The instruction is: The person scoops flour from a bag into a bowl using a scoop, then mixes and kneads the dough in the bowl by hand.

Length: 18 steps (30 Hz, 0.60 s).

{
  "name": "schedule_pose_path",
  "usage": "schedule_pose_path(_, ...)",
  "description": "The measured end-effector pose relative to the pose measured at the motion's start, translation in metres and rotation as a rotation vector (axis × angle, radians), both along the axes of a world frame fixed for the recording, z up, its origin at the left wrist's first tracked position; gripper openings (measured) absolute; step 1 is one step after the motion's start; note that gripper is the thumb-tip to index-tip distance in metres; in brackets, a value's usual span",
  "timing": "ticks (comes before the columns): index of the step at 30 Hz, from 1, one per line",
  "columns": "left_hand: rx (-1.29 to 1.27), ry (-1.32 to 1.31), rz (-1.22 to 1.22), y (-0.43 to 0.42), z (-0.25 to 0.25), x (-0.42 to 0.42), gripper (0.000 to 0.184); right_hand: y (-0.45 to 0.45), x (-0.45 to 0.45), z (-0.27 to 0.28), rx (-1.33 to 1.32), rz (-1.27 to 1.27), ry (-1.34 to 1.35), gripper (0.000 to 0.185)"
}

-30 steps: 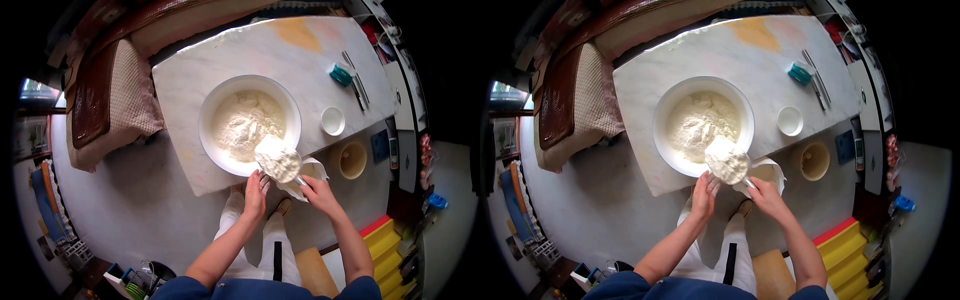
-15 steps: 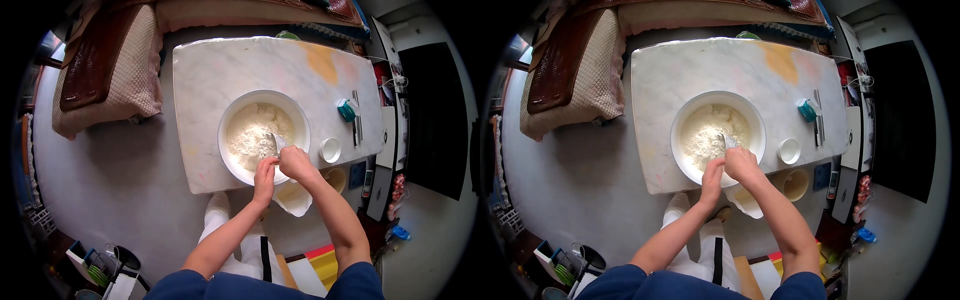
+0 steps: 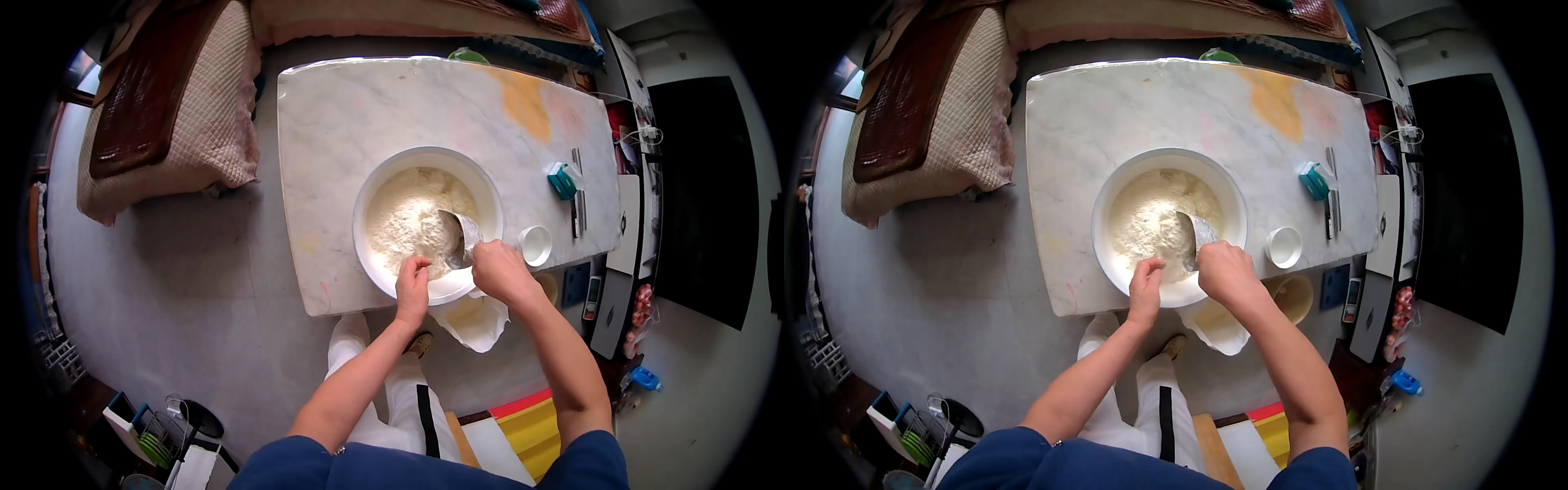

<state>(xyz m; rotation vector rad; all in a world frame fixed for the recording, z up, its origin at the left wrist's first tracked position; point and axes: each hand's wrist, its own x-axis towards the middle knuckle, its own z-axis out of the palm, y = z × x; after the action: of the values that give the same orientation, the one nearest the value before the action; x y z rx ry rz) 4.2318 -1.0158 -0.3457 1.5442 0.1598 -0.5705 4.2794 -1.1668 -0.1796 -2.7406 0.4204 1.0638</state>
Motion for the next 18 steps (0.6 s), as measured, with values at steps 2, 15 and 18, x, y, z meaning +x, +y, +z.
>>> schedule_pose_path(2, 0.031, -0.003, -0.001, 0.0, -0.006, -0.003, 0.017, -0.004, -0.008, 0.004, -0.005, -0.012, -0.028, 0.017)
schedule_pose_path(15, 0.128, -0.131, -0.032, -0.011, -0.012, -0.022, 0.017, -0.055, -0.125, 0.022, 0.174, -0.345, -0.206, 0.025)
schedule_pose_path(18, 0.126, -0.114, -0.123, -0.02, -0.01, -0.043, 0.021, -0.072, -0.189, 0.028, 0.421, -0.612, -0.333, 0.028)
